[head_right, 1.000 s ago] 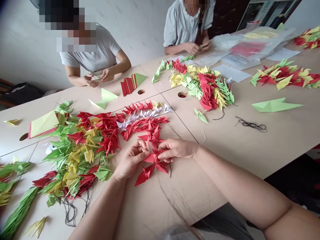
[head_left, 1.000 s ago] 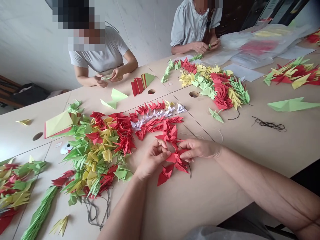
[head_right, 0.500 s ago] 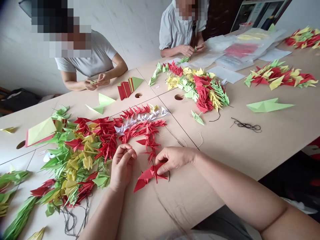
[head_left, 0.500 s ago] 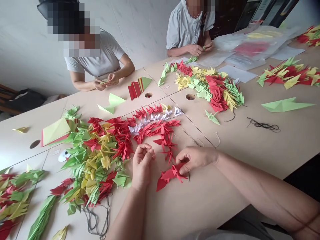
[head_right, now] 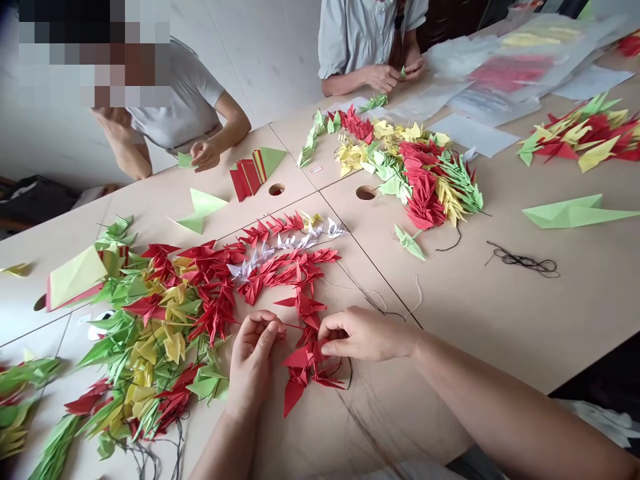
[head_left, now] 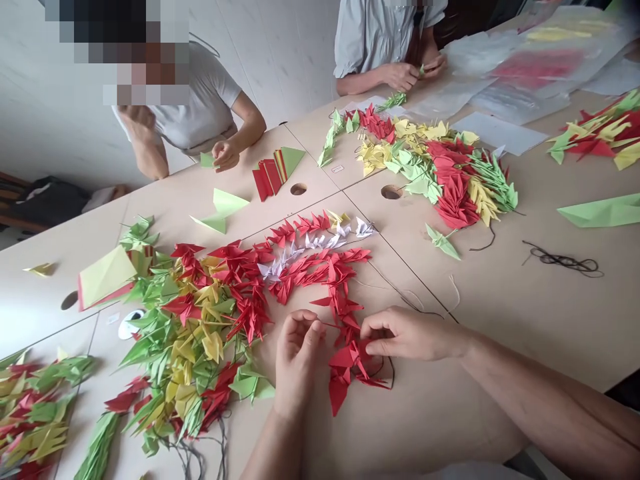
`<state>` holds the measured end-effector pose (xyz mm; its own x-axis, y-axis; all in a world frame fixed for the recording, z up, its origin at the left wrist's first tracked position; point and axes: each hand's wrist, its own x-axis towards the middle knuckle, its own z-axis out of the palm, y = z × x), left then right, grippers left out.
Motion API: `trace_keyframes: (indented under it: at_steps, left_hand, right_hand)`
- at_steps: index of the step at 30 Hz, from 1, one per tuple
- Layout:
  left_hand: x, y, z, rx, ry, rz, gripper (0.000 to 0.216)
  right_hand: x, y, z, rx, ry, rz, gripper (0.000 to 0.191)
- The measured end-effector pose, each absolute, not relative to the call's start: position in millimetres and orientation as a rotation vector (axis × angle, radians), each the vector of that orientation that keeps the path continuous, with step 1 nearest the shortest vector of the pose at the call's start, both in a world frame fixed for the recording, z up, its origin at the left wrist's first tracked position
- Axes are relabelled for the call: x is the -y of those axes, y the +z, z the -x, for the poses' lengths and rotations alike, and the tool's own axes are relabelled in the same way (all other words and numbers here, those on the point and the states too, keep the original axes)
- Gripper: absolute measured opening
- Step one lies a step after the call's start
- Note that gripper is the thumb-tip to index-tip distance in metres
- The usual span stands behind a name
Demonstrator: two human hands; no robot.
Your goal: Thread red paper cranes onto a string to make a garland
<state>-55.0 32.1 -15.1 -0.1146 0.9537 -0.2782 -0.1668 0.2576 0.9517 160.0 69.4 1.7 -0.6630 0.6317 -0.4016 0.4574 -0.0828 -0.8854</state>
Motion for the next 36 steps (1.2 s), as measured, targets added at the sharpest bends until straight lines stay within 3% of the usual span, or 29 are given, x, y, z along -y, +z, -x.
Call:
trace_keyframes:
  at_steps: [15,23,36]
  left_hand:
    - [-32.4,-13.9,53.4,-1.326,1.112,-0.974,0.03]
    - [-37.1,-19.9,50.9,-1.493,1.266,-0.962,0.031]
    - [-28.6,-17.7,50.8,-1.333,1.101,-1.199,0.036]
  right_hand:
    - [-71.8,-1.4,-158.9,1.892,1.941,1.216,0.023]
    - [-64.4,3.2,-158.4,2.007,1.717,1.212,0.019]
    - [-61.7,-9.7,-157.8,1.7,1.499,1.361,0.025]
